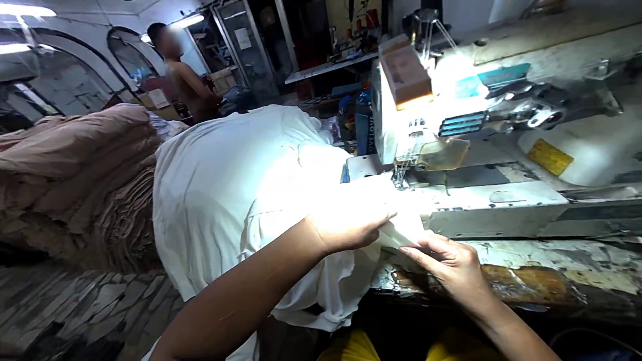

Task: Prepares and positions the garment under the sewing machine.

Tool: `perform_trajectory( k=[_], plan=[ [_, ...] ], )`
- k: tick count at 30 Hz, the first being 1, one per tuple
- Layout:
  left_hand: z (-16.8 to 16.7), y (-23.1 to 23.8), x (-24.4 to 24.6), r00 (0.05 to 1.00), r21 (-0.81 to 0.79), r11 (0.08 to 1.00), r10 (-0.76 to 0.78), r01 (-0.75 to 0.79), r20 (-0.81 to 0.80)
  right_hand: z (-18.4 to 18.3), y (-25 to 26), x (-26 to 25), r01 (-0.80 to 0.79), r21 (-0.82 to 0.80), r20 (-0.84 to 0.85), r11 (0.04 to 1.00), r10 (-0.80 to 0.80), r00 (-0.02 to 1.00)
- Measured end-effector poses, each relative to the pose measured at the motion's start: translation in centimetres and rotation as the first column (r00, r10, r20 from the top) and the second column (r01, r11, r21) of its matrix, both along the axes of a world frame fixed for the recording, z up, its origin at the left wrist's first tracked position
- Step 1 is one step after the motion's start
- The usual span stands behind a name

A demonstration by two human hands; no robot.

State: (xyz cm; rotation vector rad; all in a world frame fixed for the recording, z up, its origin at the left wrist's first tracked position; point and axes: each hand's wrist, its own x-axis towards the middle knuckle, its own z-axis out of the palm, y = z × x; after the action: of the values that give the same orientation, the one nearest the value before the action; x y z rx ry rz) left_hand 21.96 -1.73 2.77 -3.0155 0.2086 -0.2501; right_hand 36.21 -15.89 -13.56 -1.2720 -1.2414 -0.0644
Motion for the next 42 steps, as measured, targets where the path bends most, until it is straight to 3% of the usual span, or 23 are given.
perform_trajectory(
  k=[5,13,18,26,38,42],
  plan=[
    [0.3,1.0,0.5,0.996,-0.186,0.982,-0.046,0.031,-0.08,0.0,0.0,0.0,-0.004,-0.023,-0.04,1.0,0.003,0.999],
    [-0.1,-1.0,-0.2,0.99,-0.107,0.985,-0.137,0.132,-0.044,0.6,-1.1,-0.7,-0.019,-0.031,-0.004,0.999,0.019,1.0],
    [-1.1,1.9,0.2,0.997,0.026,0.999,-0.042,0.044,-0.059,0.8,-1.1,-0.9,-0.009,-0.047,0.014,0.999,0.01,1.0],
    [-0.4,3.4,1.2,0.995,-0.021,0.995,-0.094,0.094,-0.014,0.2,0.4,0.6,-0.017,-0.055,0.025,0.998,0.019,1.0],
    [0.9,4.5,1.3,0.99,0.173,0.981,-0.104,0.087,0.09,1.4,1.3,1.8,-0.03,-0.019,0.061,0.999,0.031,0.998],
    [0.8,5.0,1.8,0.988,0.118,0.988,-0.114,0.101,0.107,2.1,1.6,1.8,-0.004,-0.026,0.106,1.0,0.007,0.994]
  ],
)
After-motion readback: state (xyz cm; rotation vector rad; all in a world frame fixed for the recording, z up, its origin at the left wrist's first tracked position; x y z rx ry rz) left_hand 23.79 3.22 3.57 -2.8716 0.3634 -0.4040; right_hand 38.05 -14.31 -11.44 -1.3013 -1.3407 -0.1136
